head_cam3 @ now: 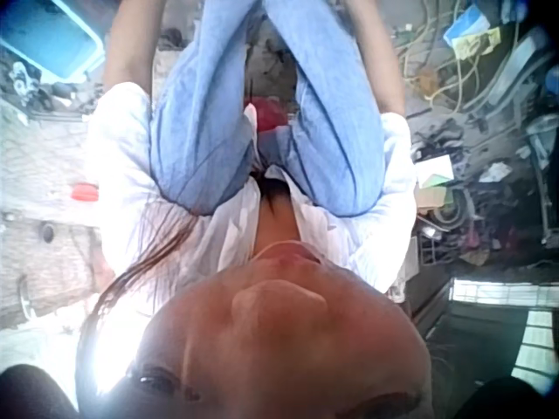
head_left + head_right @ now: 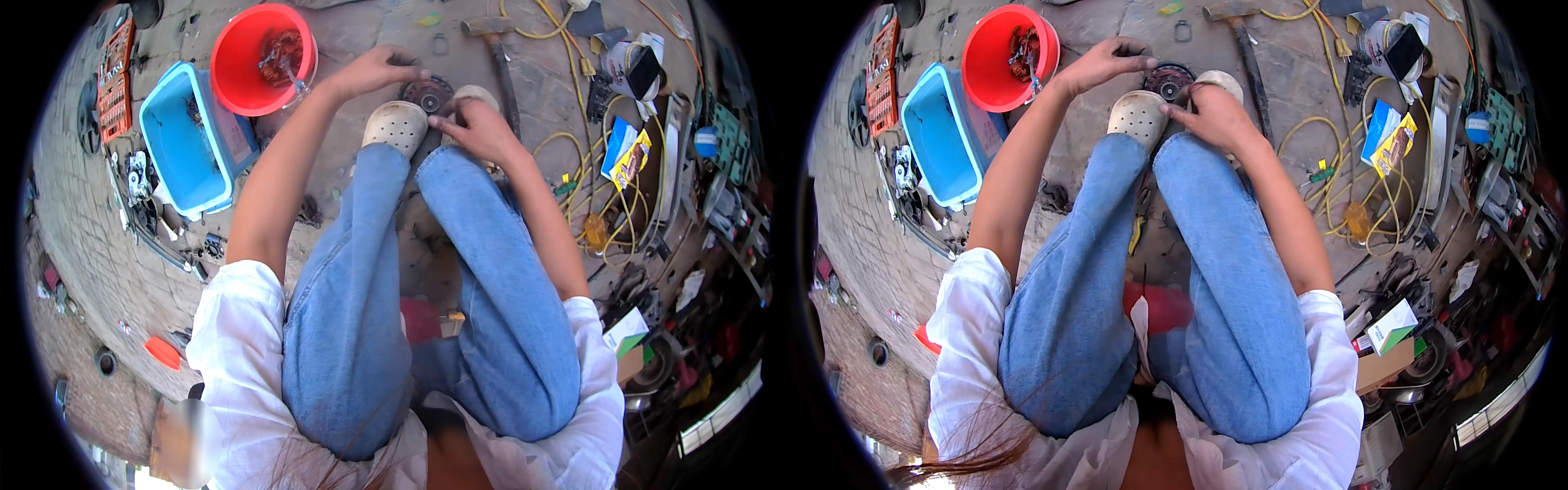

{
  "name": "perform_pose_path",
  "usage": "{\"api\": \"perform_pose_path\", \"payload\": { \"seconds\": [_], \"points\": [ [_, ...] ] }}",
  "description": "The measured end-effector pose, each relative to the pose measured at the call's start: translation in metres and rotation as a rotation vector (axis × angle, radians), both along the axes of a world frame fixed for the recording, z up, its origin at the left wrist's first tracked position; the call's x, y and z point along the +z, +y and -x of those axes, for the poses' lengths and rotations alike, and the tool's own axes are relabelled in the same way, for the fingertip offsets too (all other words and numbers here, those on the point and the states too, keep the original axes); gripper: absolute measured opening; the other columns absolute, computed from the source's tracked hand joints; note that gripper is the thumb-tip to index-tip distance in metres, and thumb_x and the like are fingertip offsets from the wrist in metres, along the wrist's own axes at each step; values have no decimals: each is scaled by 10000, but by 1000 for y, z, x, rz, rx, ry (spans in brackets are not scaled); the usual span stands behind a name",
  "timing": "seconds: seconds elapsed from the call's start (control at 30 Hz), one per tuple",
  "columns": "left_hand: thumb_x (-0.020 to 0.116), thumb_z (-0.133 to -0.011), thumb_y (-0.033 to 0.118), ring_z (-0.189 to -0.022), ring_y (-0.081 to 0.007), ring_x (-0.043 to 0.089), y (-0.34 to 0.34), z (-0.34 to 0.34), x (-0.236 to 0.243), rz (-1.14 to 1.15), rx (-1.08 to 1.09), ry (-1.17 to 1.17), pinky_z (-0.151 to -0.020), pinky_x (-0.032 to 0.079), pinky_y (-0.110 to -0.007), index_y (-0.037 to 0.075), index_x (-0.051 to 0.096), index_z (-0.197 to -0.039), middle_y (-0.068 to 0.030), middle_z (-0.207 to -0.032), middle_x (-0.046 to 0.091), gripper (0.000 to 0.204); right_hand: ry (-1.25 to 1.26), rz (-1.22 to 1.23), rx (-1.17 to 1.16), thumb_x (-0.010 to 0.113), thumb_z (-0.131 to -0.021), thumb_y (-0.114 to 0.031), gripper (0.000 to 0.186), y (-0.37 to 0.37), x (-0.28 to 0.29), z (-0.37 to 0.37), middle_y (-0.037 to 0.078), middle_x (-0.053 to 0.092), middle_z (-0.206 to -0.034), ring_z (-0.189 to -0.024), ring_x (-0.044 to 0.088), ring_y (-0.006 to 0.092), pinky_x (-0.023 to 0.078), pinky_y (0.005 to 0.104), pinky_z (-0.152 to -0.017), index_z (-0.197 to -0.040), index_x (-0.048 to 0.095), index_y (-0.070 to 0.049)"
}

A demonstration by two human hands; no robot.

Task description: The person sits on the ground and uses pliers to remove copper wire from a motor stator. They pull the wire out of the slots and place the removed pieces into a red bucket. The person continues to strip the stator of wire throughout the clip.

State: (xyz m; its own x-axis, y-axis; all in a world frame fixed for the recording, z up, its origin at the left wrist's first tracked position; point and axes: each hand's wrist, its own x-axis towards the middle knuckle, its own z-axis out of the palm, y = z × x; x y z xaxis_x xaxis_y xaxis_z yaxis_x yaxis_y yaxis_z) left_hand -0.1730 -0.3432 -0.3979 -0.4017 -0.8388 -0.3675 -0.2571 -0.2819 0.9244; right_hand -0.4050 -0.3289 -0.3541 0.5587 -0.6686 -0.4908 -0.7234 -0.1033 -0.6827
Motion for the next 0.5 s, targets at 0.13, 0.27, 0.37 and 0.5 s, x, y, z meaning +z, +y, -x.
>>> {"api": "perform_pose_path", "payload": {
  "seconds": [0.13,0.27,0.37,0.5],
  "points": [
    [591,-871,394,-644,-103,467,-7,1,-22,34,-75,-67,-629,403,-281,-9,619,-754,-17,-649,539,420,-149,-518,98,643,-852,-406,409,8,-19,-7,-29,534,-635,-597,478,66,380,244,-533,-877,667,1],
    [535,-888,458,-570,-149,461,16,-9,-64,-14,40,-209,-577,399,-329,-15,583,-650,-40,-541,481,532,-368,-848,-186,672,-822,-403,354,8,-9,-27,-49,447,-586,-551,385,60,297,231,-514,-769,670,-54],
    [511,-900,483,-565,-166,480,11,-2,-71,307,46,-429,-559,404,-352,-17,600,-656,-54,-523,473,563,-474,-984,-348,650,-842,-370,332,11,-14,-28,-53,441,-604,-559,362,48,285,220,-514,-787,666,-44],
    [515,-892,495,-584,-216,545,-37,31,-64,384,93,-547,-570,429,-389,-5,646,-753,-99,-584,554,536,-719,-950,-529,572,-891,-265,258,-4,-13,0,-43,424,-587,-579,393,52,322,176,-545,-911,645,-18]
  ]
}}
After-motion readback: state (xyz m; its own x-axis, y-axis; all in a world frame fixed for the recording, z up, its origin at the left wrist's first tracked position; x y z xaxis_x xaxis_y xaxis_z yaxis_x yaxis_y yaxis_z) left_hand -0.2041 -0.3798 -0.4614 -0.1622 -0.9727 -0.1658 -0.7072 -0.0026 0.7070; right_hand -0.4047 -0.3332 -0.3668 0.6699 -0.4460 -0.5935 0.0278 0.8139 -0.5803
